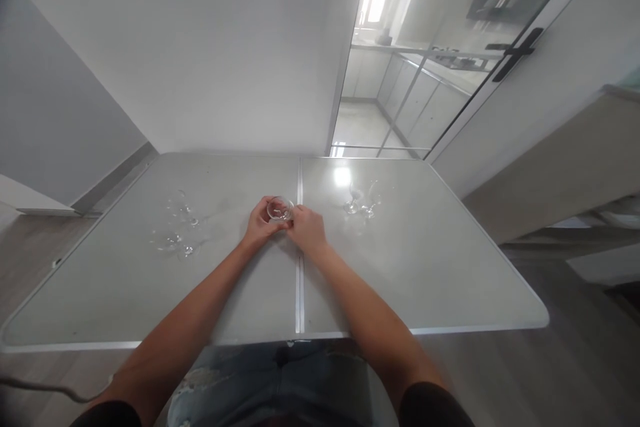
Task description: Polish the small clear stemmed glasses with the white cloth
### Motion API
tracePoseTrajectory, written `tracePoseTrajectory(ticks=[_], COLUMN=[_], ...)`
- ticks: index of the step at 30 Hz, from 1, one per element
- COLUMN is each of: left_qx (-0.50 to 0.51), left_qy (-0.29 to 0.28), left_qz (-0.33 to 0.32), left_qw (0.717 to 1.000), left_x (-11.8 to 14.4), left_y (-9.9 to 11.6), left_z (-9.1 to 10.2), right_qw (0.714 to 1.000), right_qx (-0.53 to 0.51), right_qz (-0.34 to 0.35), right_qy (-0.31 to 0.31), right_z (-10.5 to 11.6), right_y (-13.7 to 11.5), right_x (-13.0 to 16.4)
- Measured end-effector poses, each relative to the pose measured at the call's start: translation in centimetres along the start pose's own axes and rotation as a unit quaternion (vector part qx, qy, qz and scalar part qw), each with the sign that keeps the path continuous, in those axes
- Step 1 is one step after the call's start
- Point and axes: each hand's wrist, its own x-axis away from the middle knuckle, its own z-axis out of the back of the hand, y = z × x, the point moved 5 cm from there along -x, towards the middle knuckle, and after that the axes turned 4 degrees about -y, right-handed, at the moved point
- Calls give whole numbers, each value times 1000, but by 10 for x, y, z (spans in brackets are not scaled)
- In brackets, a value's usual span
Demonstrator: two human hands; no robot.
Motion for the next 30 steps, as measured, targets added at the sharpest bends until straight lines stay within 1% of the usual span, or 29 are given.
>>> tracePoseTrajectory(ticks=[3,5,7,9,11,14,16,18,20,23,28,30], left_qx=[72,98,98,71,35,4,-8,-16,-24,-46,-63,-61], left_qy=[6,20,26,18,2,-19,-23,-20,-15,-22,-24,-22], left_qz=[-39,-50,-32,4,29,30,29,33,39,38,39,45], left_qw=[997,994,994,997,999,999,999,999,999,998,997,997], left_x=[-1,0,2,3,4,5,4,3,3,2,2,1], left_y=[6,9,8,5,2,0,-1,-2,-3,-4,-9,-12], left_z=[3,6,8,7,4,-1,-3,-3,-3,-2,-1,-1], right_qw=[998,992,984,977,973,963,956,948,944,942,927,925], right_qx=[-36,-78,-130,-171,-179,-115,-66,-50,-52,-54,-57,-59], right_qz=[-9,-9,0,1,-32,-128,-175,-210,-231,-248,-280,-294], right_qy=[55,96,120,130,143,207,228,233,229,218,243,233], right_z=[19,35,49,59,67,82,91,96,97,95,96,95], right_y=[-5,-11,-15,-11,6,50,80,106,124,142,174,188], right_x=[4,14,31,55,81,120,138,146,146,135,118,113])
